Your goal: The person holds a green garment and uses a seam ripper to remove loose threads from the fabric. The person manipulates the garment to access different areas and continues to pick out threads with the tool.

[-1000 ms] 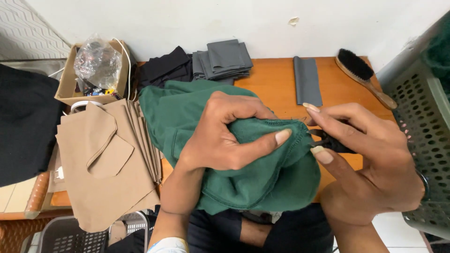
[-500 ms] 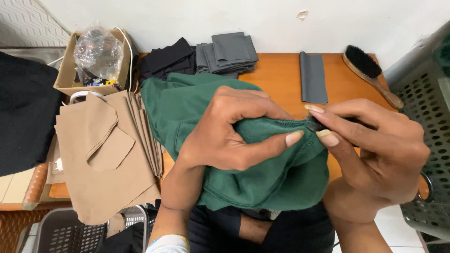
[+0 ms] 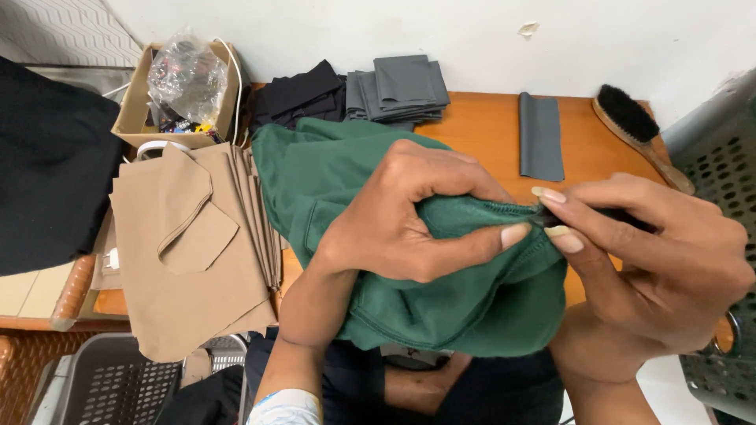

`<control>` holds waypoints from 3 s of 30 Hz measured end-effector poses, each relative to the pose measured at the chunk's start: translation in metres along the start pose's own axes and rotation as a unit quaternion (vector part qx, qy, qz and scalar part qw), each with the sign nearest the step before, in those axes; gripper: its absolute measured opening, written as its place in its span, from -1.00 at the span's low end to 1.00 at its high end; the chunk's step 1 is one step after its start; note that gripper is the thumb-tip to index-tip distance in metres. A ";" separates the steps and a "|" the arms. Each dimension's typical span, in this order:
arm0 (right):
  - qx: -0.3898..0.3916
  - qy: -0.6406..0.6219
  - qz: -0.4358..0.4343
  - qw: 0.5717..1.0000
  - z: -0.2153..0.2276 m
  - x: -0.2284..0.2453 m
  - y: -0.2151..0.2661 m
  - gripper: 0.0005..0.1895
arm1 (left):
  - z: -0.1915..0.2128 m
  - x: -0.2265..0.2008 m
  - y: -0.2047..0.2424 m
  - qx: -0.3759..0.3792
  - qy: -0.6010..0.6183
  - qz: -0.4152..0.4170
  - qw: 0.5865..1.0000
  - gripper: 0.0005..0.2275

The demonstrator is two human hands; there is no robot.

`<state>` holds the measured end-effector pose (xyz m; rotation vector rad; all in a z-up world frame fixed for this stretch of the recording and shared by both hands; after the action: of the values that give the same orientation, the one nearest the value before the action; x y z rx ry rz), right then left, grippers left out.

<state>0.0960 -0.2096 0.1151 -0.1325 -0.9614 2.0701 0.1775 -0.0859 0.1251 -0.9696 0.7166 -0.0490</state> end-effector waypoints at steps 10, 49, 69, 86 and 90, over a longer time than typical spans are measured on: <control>-0.043 -0.052 0.023 0.997 0.000 0.006 -0.008 -0.86 | 0.000 -0.003 -0.001 -0.005 -0.011 -0.010 1.000 -0.92; -0.069 -0.071 0.036 0.994 -0.002 0.007 -0.013 -0.93 | 0.001 0.001 0.000 0.026 -0.010 -0.006 1.000 -0.90; -0.054 -0.106 0.006 0.993 -0.003 0.006 -0.017 -0.89 | 0.002 0.002 0.002 0.042 -0.017 -0.002 0.999 -0.89; -0.064 -0.126 -0.024 0.990 -0.002 0.005 -0.016 -0.86 | 0.001 0.000 0.001 0.043 -0.032 -0.007 0.999 -0.90; -0.046 -0.124 -0.018 0.991 -0.001 0.002 -0.016 -0.83 | 0.001 0.001 0.002 0.046 -0.032 -0.008 0.998 -0.87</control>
<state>0.1056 -0.2018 0.1256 0.0956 -1.2017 2.0407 0.1781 -0.0848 0.1238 -0.8861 0.6421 -0.0637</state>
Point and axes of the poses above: each hand's wrist, its own y-axis away from the middle knuckle, its own z-axis out of the back of the hand, x = y × z, the point moved 6 cm from there along -y, towards the middle knuckle, and after that the axes turned 8 degrees about -y, right-handed, at the moved point
